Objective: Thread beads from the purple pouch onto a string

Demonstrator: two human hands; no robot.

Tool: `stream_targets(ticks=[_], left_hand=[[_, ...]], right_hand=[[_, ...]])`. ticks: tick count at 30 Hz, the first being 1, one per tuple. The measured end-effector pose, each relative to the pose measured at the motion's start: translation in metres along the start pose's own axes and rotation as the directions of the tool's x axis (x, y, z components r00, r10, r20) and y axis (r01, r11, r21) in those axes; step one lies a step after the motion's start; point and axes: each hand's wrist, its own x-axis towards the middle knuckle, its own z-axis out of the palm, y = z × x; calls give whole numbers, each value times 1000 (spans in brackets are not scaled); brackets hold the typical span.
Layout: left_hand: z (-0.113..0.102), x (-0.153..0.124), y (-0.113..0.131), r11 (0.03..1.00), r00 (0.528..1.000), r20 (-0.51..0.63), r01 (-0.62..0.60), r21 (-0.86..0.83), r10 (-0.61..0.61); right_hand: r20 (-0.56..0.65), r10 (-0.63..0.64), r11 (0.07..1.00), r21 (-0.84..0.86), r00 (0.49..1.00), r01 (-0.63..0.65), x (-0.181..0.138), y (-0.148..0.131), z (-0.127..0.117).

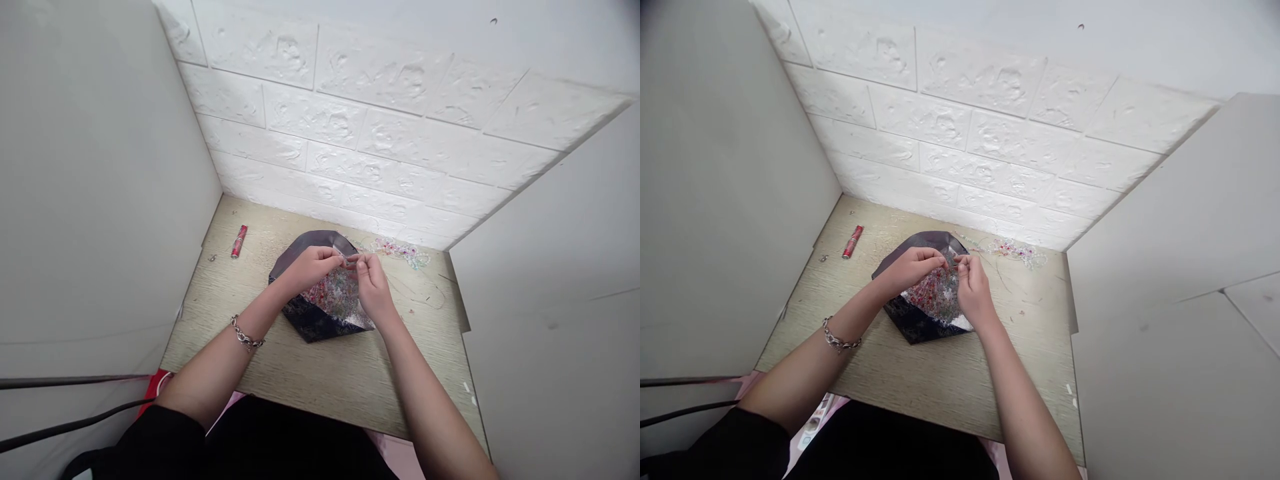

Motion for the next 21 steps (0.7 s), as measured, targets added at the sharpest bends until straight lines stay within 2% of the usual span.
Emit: stream_targets(ticks=[3, 6, 8, 10, 13, 16, 21], left_hand=[[0, 0, 0, 1000, 1000, 4, -3, 15, 3], [0, 0, 0, 1000, 1000, -4, -30, 10, 30], [0, 0, 1, 999, 999, -5, -40, 11, 40], [0, -1, 1, 1000, 1000, 4, -29, 8, 29], [-1, -1, 2, 1000, 1000, 20, -13, -5, 13], [-1, -1, 1, 1000, 1000, 15, -25, -1, 25], [-1, 1, -1, 999, 999, 7, -36, 13, 36]], right_hand=[[6, 110, 974, 197, 994, -109, 1, 3, 0], [41, 154, 956, 248, 987, -159, 2, 6, 0], [112, 197, 934, 279, 974, -222, 3, 6, -1], [227, 250, 853, 408, 941, -325, 3, 3, -3], [341, 280, 635, 635, 898, -439, 3, -6, -7], [331, 294, 513, 737, 897, -440, 3, -13, -12], [303, 282, 472, 782, 910, -406, 3, -15, -15]])
